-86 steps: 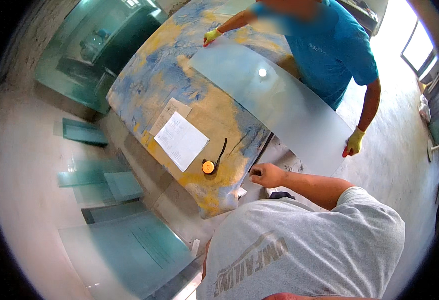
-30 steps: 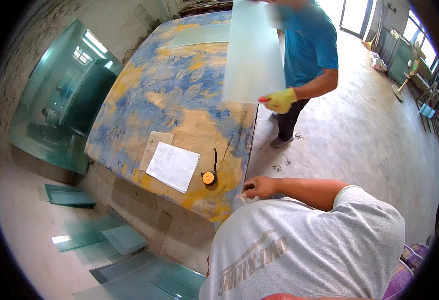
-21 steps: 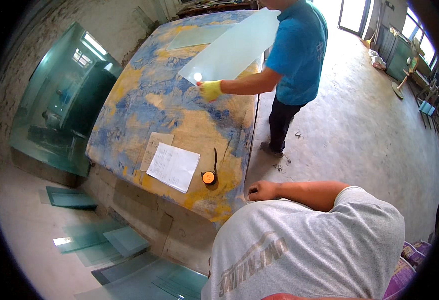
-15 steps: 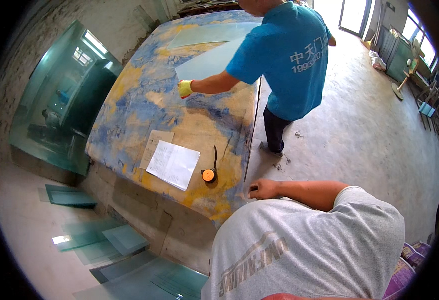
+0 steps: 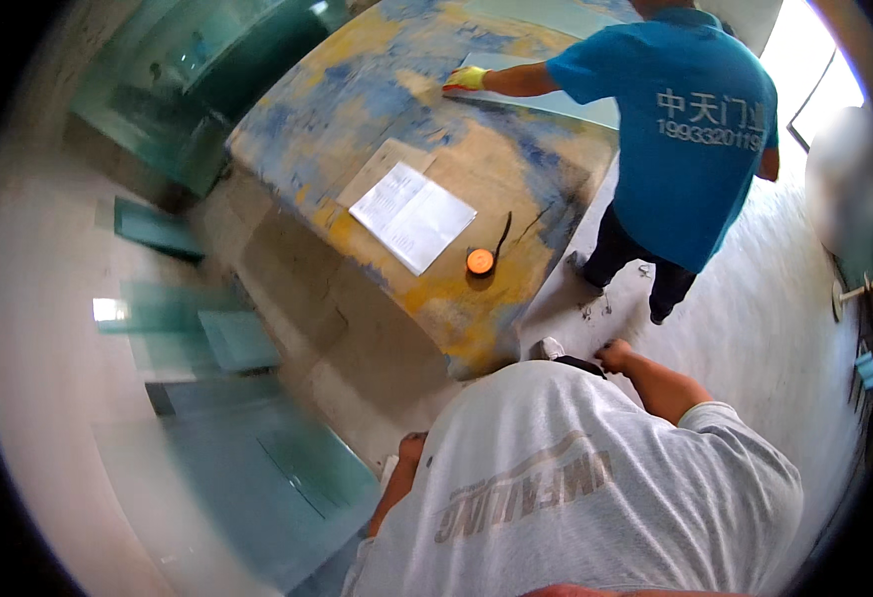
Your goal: The person measures a large glass sheet on a workbench using a tape measure and a metal T-square, then marks the glass with a marker. A coworker assists by holding the glass steady. The person also measures a vertically standing glass panel nearby.
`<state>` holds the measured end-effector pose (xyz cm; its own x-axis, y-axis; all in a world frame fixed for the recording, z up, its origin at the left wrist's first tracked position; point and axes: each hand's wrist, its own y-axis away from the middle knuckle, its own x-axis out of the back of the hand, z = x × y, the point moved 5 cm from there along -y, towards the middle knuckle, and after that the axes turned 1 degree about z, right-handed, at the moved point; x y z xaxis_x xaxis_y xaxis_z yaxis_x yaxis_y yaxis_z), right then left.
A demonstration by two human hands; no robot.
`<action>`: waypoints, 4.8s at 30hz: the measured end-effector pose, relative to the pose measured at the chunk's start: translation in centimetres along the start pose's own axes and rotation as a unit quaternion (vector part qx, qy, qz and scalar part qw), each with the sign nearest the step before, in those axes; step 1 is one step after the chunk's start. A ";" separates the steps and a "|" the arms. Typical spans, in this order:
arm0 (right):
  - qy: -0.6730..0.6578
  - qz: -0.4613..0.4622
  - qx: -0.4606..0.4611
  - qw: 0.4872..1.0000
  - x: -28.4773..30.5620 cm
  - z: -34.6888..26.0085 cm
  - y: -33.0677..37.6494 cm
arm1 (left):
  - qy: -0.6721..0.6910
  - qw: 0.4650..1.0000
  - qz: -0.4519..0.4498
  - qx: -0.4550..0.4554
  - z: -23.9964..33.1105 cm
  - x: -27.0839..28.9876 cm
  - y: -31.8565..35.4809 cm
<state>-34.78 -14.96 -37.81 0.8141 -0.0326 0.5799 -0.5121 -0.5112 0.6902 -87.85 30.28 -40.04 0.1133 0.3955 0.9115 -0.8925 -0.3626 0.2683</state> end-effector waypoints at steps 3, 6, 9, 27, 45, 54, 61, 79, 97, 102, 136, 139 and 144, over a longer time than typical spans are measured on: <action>-0.070 -0.045 -0.182 0.980 0.9 1.7 1.7 | 0.300 0.928 0.007 0.220 3.3 5.8 3.2; -0.165 -0.015 -0.278 0.946 2.7 -0.4 5.9 | 0.363 0.889 0.019 0.279 5.0 8.9 3.5; -0.115 -0.042 -0.176 0.977 3.9 -2.3 6.4 | 0.362 0.889 0.044 0.275 6.0 11.4 1.0; 0.040 0.322 0.342 0.882 27.5 -34.4 -0.3 | 0.360 0.748 0.251 0.498 16.1 30.2 -26.2; 0.197 0.253 0.443 0.837 24.1 -39.3 -8.4 | 0.208 0.717 0.296 0.596 19.0 27.7 -30.3; 0.213 0.235 0.445 0.838 23.8 -39.0 -9.3 | 0.183 0.723 0.331 0.579 18.7 27.9 -30.5; 0.210 0.238 0.457 0.831 23.9 -39.3 -9.1 | 0.179 0.731 0.348 0.560 18.3 27.5 -30.4; 0.220 0.238 0.449 0.832 23.8 -39.5 -9.1 | 0.223 0.724 0.328 0.565 18.2 27.5 -30.3; 0.221 0.239 0.453 0.830 23.8 -39.8 -9.1 | 0.212 0.724 0.342 0.560 18.1 27.4 -30.4; 0.222 0.241 0.454 0.829 23.8 -39.8 -9.1 | 0.217 0.723 0.333 0.565 18.0 27.4 -30.3; 0.216 0.241 0.456 0.829 23.9 -40.2 -8.9 | 0.232 0.720 0.326 0.567 17.7 27.5 -30.2; 0.215 0.244 0.458 0.827 23.9 -40.3 -8.9 | 0.233 0.720 0.328 0.565 17.8 27.6 -30.3; 0.217 0.243 0.457 0.827 23.9 -40.1 -9.0 | 0.238 0.721 0.319 0.568 17.8 27.6 -30.3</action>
<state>-21.68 23.29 -12.79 0.2952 -0.2150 0.9309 -0.1667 -0.9710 -0.1714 -49.89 37.17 -17.50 -0.5651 -0.0105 0.8250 0.2669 -0.9485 0.1707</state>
